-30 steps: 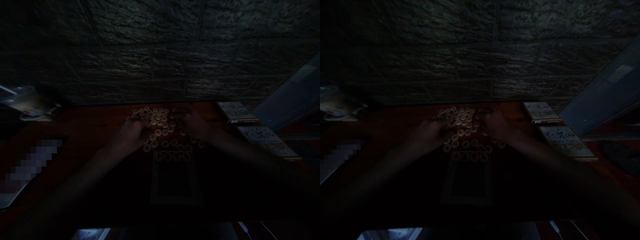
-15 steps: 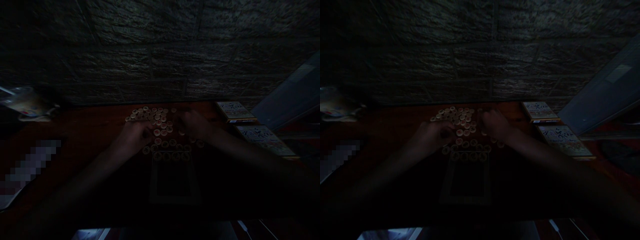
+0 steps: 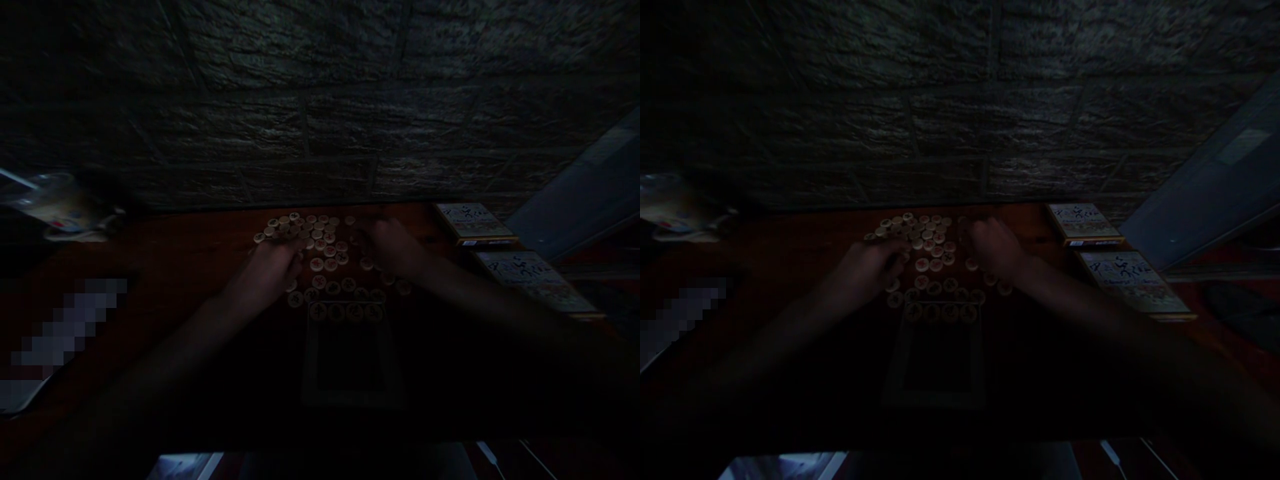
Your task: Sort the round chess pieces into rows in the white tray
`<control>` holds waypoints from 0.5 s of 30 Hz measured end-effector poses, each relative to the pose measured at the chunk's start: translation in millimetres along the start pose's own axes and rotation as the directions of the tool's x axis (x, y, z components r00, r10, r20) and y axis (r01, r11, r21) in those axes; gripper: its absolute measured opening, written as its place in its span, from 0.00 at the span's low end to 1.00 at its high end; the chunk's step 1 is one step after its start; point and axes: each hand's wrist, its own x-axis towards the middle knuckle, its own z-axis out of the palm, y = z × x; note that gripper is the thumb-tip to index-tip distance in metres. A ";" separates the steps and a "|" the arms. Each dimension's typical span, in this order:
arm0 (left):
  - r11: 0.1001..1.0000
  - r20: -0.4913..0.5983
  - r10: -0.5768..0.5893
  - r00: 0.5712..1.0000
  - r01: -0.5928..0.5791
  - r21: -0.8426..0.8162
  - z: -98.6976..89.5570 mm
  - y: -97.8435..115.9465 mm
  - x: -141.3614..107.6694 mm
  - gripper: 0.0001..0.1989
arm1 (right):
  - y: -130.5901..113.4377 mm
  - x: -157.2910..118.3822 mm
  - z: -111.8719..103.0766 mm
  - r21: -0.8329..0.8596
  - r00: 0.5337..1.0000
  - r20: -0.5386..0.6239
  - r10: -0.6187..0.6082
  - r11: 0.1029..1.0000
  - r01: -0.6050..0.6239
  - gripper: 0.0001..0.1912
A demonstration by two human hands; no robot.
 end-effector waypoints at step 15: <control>0.991 -0.118 0.086 0.989 -0.097 -0.091 5.7 -7.3 7.0 0.16 | 8.2 3.0 -1.3 0.098 0.999 -0.016 0.044 0.994 -0.042 0.13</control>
